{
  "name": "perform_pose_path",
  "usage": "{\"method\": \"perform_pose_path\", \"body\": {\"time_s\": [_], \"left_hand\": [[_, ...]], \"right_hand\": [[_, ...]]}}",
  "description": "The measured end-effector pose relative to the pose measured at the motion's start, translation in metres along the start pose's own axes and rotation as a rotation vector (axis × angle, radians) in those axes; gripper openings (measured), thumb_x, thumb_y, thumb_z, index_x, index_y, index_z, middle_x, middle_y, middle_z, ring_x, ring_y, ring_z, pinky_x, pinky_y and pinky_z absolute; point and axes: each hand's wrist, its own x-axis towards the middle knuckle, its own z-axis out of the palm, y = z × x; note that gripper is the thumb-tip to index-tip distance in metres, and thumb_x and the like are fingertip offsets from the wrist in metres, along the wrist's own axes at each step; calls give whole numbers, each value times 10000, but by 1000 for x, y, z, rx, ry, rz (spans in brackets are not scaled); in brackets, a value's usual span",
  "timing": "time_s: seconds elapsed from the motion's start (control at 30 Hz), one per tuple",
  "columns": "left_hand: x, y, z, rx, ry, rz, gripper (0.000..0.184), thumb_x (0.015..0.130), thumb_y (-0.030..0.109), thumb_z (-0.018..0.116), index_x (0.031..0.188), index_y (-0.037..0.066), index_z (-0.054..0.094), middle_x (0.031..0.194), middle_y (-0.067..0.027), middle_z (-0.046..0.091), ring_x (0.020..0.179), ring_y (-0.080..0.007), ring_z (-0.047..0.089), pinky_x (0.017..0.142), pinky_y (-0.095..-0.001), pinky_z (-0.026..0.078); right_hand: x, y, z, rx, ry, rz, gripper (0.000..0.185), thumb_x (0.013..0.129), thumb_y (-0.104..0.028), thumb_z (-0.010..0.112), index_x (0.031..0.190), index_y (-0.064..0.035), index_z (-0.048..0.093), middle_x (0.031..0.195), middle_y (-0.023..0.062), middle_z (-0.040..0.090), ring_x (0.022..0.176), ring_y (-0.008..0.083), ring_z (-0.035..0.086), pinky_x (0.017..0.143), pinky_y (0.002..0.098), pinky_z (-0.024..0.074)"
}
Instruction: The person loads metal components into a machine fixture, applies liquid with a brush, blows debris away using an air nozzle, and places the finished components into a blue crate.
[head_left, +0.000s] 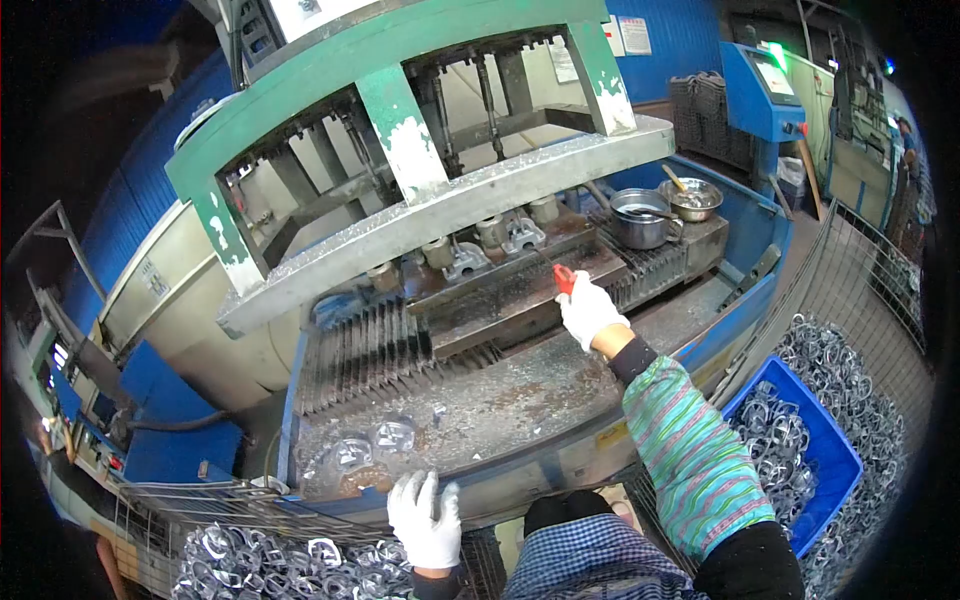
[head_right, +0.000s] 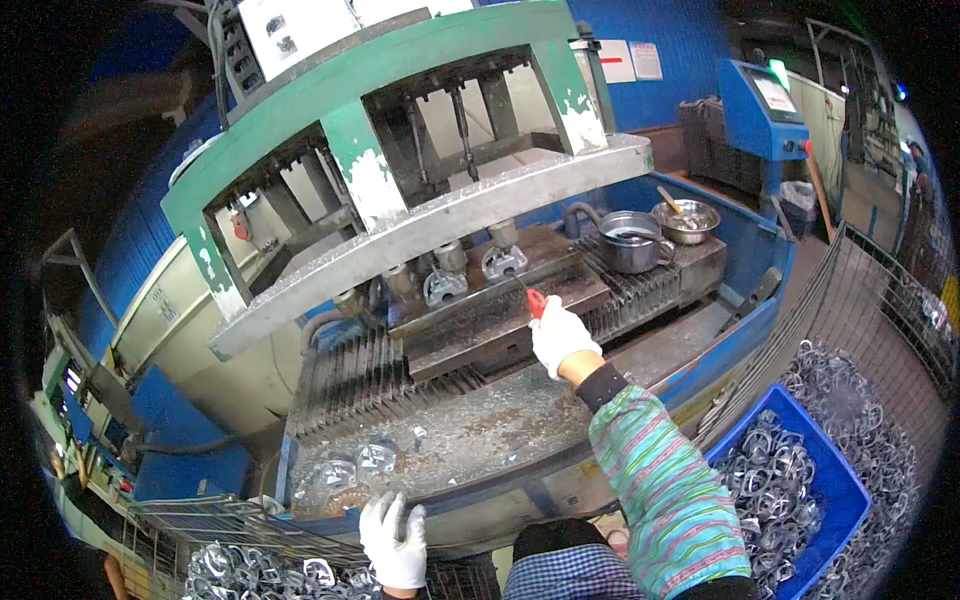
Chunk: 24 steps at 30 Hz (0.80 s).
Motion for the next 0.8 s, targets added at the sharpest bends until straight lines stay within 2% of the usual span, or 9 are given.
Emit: {"method": "perform_pose_path", "body": {"time_s": [0.5,0.7,0.8], "left_hand": [[-4,-2,0,21,-7,-28,294,678,121,724,942,47,619,955,-124,594,934,-326,543,818,-421,432],[-5,1,2,5,4,0,305,678,117,723,954,44,614,953,-128,591,915,-334,544,798,-427,436],[-4,2,-6,40,3,-6,303,684,117,718,957,40,613,960,-130,590,922,-333,540,806,-426,432]], "right_hand": [[13,-15,2,-11,16,9,338,841,-252,513,1026,14,414,866,272,595,826,422,582,722,475,460],[4,-63,26,19,-219,-11,343,862,-283,476,1061,-9,420,946,264,588,905,416,570,777,485,439],[12,-70,34,27,-222,-43,327,867,-267,460,1059,-5,423,952,260,588,912,410,570,776,479,442]]}}
